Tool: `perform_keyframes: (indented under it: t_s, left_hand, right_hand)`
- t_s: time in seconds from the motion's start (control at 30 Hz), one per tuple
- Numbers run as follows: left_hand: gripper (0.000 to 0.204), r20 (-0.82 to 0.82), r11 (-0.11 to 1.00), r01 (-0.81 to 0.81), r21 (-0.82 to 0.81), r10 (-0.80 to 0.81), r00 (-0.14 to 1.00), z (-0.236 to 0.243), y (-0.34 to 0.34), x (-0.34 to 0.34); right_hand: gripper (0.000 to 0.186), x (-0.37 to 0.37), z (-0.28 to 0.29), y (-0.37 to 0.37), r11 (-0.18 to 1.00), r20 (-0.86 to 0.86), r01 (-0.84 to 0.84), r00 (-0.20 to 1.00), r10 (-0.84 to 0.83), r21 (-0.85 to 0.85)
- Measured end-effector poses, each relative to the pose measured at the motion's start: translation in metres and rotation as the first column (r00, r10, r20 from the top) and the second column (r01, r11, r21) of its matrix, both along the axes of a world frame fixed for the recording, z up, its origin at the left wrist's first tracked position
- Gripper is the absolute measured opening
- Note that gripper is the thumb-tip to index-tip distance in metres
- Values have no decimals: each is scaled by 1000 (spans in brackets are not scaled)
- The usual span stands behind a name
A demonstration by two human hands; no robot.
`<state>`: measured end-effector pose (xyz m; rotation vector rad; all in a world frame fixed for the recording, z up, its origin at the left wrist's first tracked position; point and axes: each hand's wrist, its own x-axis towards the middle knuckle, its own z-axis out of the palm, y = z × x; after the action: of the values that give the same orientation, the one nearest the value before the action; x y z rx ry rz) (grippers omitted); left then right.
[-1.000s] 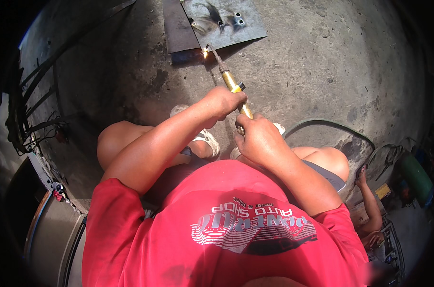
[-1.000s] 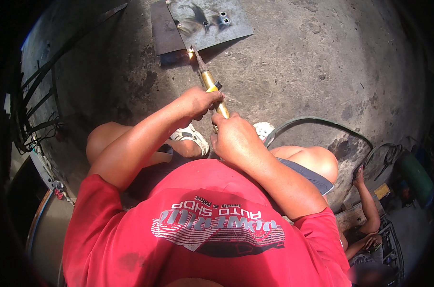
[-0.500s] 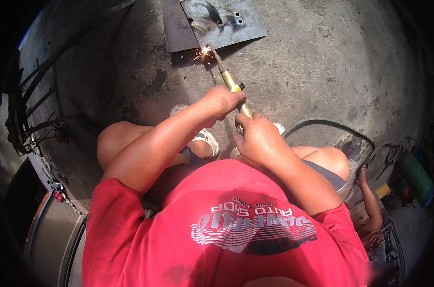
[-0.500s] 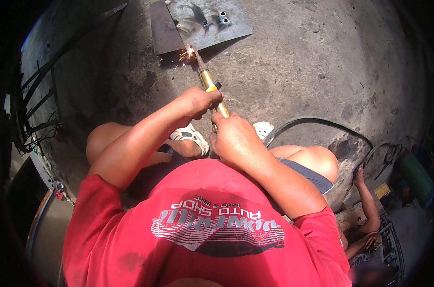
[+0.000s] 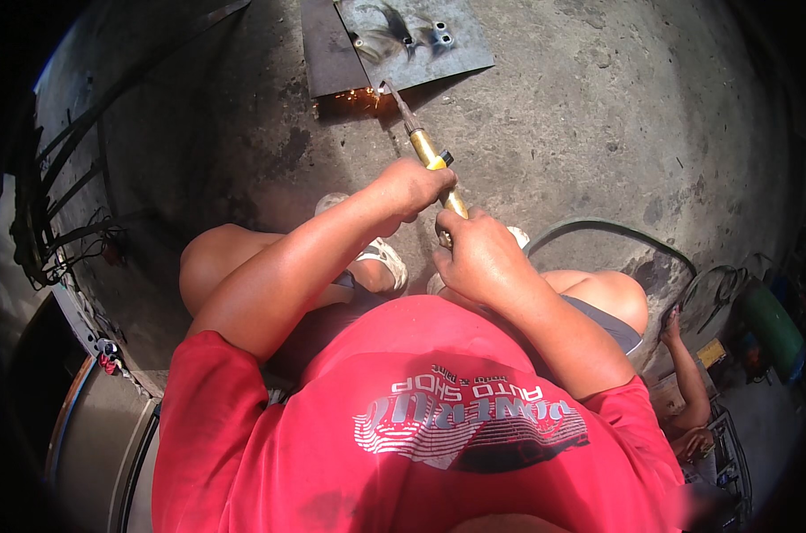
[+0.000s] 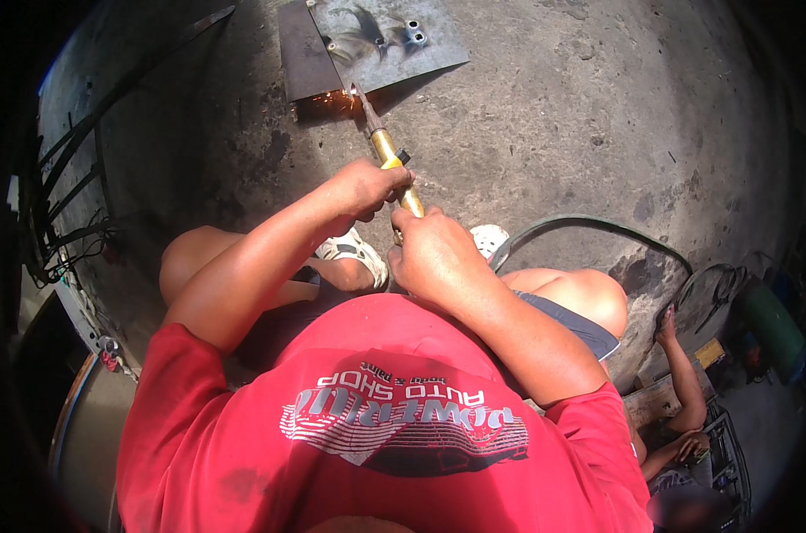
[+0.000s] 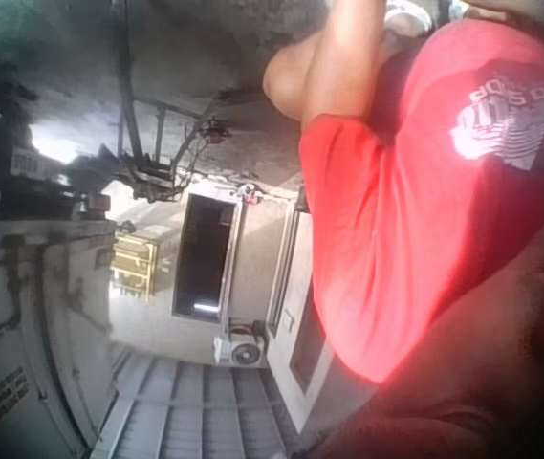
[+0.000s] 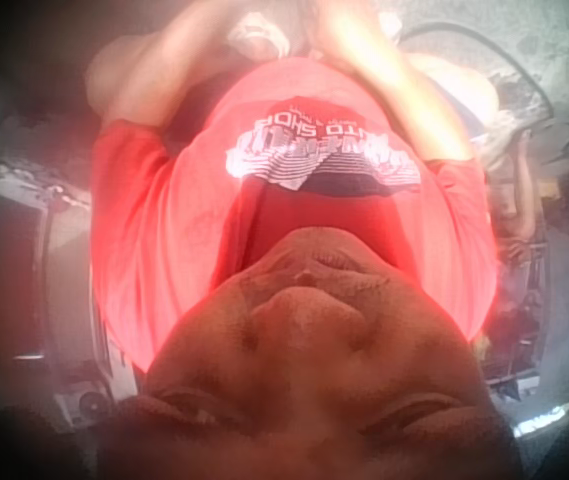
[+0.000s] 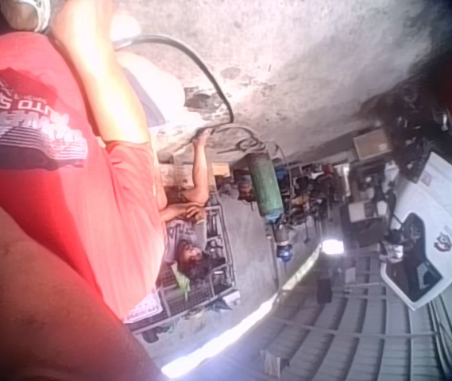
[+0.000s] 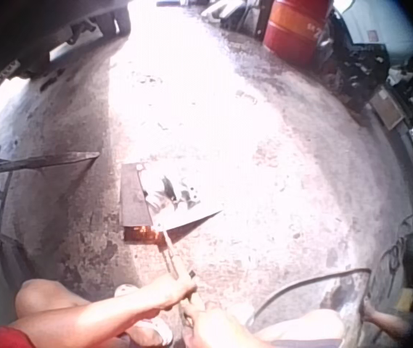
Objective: The person sits on the floor and uses a handheld welding torch to apply heat to a flat metal plate. They move the torch along the surface, creating sparks and melting the metal in specific areas.
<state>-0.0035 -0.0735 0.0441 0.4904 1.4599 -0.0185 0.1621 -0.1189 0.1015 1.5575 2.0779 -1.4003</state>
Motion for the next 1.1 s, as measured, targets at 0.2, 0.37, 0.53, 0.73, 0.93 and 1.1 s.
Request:
perform_keyframes:
  t_s: [0.2,0.37,0.53,0.73,0.93,1.1]
  left_hand:
    - [36,-6,1000,0,1,0,1000,0,-1,1]
    - [39,1,1000,26,-2,-26,1000,-8,-1,-3]
    - [37,-11,1000,13,27,-13,1000,-4,-2,1]
    - [38,-30,999,18,39,-17,999,-6,-1,0]
    - [41,-53,983,37,179,-28,998,-5,-2,0]
    - [42,16,961,-21,275,17,1000,-3,0,2]
  right_hand:
    - [33,1,2,1,999,-17,-29,999,29,-18]
    - [28,1,-1,-3,1000,-22,7,1000,-7,21]
    - [28,1,-2,-2,1000,-12,1,1000,-1,29]
    - [26,2,-5,-3,999,-39,3,999,-1,42]
    - [24,0,-3,0,998,-19,41,999,-40,55]
    - [26,4,-3,5,991,-26,102,995,-100,91]
